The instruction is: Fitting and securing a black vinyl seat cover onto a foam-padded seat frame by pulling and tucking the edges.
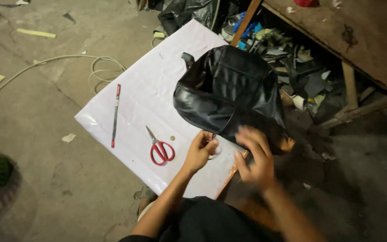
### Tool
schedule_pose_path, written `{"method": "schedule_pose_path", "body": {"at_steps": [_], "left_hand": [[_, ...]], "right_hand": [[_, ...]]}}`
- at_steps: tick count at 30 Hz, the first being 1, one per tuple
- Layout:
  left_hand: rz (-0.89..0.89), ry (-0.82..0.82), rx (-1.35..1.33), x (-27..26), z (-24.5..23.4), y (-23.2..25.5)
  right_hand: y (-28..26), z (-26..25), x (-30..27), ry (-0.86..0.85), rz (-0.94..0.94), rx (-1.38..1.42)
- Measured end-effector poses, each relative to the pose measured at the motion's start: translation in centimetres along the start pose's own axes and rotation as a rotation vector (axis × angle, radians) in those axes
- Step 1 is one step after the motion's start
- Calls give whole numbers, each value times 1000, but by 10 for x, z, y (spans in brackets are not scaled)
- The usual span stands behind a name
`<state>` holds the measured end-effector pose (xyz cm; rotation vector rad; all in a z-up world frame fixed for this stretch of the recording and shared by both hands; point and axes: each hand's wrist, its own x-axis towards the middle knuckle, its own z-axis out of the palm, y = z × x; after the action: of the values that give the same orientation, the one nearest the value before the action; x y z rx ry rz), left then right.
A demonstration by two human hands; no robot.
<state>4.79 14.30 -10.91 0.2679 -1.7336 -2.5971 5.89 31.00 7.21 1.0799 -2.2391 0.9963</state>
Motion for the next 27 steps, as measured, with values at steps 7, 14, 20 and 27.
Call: {"method": "schedule_pose_path", "body": {"at_steps": [7, 14, 20, 27], "left_hand": [[130, 25, 251, -30, -24, 73], [147, 33, -537, -33, -31, 63], [62, 24, -470, -35, -29, 92], [682, -109, 1262, -23, -64, 54]], "right_hand": [[32, 106, -93, 227, 1251, 699], [64, 135, -92, 455, 1097, 1057], [67, 100, -143, 377, 1091, 1153], [83, 45, -159, -125, 1156, 305]]}}
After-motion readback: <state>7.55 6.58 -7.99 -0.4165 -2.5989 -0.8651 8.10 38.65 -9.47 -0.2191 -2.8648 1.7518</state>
